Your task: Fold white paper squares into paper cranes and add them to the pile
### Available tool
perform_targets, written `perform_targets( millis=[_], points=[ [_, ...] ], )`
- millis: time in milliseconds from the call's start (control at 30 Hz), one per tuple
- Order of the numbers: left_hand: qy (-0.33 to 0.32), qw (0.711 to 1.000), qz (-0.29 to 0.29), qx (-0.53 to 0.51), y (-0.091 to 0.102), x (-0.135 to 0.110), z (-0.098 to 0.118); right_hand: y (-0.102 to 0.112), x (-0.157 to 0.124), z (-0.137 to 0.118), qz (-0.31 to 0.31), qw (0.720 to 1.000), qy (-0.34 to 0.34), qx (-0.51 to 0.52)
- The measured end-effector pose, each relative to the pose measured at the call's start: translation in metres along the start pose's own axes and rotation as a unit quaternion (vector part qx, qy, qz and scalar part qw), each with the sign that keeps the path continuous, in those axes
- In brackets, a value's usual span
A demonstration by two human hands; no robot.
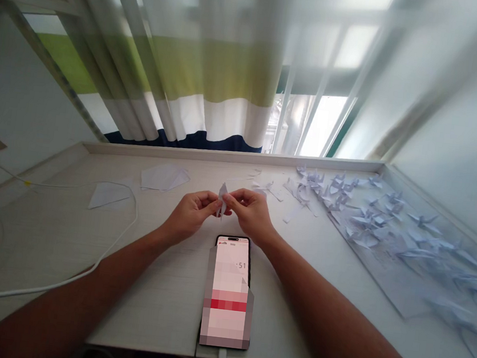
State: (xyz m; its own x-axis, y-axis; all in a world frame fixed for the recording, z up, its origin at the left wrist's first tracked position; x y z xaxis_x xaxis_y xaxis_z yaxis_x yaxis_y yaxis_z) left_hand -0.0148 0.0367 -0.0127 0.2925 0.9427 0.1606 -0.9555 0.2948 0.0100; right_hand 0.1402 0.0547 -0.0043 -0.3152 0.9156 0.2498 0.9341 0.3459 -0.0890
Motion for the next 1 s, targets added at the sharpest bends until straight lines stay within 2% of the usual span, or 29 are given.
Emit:
perform_targets(
  millis=[100, 200, 267, 367, 500, 667, 867, 1000],
  points=[
    [0.028, 0.998, -0.031, -0.045, -0.003, -0.001, 0.000, -0.003, -0.001, 0.000, 0.000, 1.000, -0.006, -0.002],
    [0.041, 0.998, -0.020, -0.045, -0.002, -0.001, 0.002, -0.005, -0.003, -0.001, -0.002, 0.998, 0.003, -0.056],
    [0.055, 0.997, -0.003, -0.053, -0.001, -0.002, 0.002, -0.004, -0.005, -0.005, 0.026, 0.992, 0.040, -0.120],
    [0.084, 0.994, 0.011, -0.073, 0.000, -0.002, 0.002, -0.003, -0.009, -0.014, 0.064, 0.966, 0.122, -0.220],
    [0.098, 0.992, 0.015, -0.077, 0.000, -0.003, 0.001, -0.009, -0.013, -0.024, 0.054, 0.931, 0.188, -0.308],
    [0.099, 0.993, 0.007, -0.059, 0.002, -0.004, -0.001, -0.012, -0.015, -0.029, 0.039, 0.916, 0.212, -0.339],
    [0.100, 0.994, -0.044, -0.033, 0.000, -0.003, -0.005, -0.009, -0.014, -0.027, 0.046, 0.908, 0.216, -0.357],
    [0.114, 0.992, -0.049, -0.018, 0.000, -0.003, -0.005, -0.010, -0.015, -0.028, 0.042, 0.890, 0.250, -0.379]
  ],
)
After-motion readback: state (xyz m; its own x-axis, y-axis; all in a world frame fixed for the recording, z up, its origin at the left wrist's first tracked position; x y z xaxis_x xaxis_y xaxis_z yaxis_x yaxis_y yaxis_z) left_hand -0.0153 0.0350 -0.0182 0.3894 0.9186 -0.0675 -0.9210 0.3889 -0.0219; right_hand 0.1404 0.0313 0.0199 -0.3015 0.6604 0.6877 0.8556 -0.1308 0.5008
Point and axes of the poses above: each hand's wrist, its own x-axis towards the middle knuckle, its own y-axis out of the back of the hand, z = x × y, the point moved 4 cm from there along x, towards the middle knuckle, and after that the axes turned 4 degrees about -z, right-handed, at the moved point
